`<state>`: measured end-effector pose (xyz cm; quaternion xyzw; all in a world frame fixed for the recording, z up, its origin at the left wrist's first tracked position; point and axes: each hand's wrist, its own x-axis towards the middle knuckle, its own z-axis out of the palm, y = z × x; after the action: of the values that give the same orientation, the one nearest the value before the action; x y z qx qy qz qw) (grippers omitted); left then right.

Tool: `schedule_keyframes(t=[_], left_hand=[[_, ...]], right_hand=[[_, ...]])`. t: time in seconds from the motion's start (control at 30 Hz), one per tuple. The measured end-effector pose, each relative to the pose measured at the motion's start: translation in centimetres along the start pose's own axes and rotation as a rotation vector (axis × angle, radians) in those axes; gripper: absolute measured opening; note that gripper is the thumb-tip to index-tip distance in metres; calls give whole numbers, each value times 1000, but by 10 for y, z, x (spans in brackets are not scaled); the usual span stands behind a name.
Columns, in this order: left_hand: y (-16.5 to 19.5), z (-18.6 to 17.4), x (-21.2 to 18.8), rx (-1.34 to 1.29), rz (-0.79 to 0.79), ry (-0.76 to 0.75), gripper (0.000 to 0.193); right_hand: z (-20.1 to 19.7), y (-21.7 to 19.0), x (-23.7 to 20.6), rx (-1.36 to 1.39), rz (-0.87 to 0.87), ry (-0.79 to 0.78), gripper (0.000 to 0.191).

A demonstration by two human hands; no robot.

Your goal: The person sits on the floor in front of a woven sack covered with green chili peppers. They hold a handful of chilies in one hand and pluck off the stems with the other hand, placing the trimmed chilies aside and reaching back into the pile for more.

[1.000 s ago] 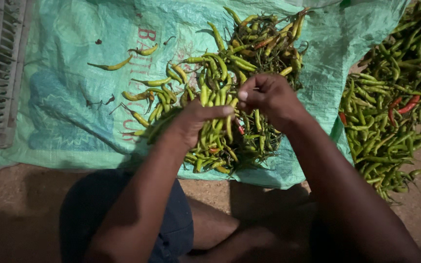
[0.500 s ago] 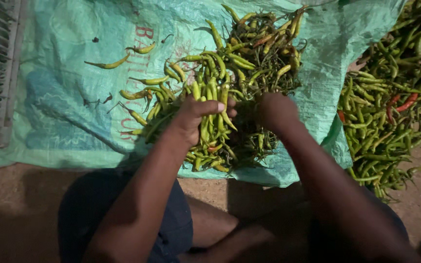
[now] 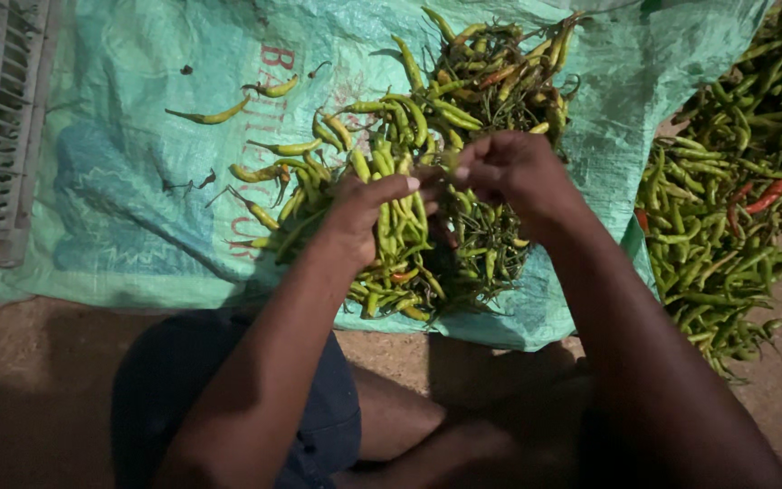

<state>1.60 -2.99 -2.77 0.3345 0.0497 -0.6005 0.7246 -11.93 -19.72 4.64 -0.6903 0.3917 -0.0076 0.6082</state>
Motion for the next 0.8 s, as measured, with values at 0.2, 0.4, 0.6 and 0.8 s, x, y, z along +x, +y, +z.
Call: schedule_keyframes(t=[0.2,0.4,0.6,0.8], left_hand=[[-2,0,0,44,-50,-66,35],[-2,-4,0,80,9,-104,33],[2,-3,-1,113,-3,118,25],[5,0,-7,86,-11,31,25]], right_hand=[[9,-2,-3,20,-37,-143,15],[4,7,1,165,-136,-165,25],[-2,37,16,-881,-41,157,27],[12,55,21,-1065,-15,131,35]])
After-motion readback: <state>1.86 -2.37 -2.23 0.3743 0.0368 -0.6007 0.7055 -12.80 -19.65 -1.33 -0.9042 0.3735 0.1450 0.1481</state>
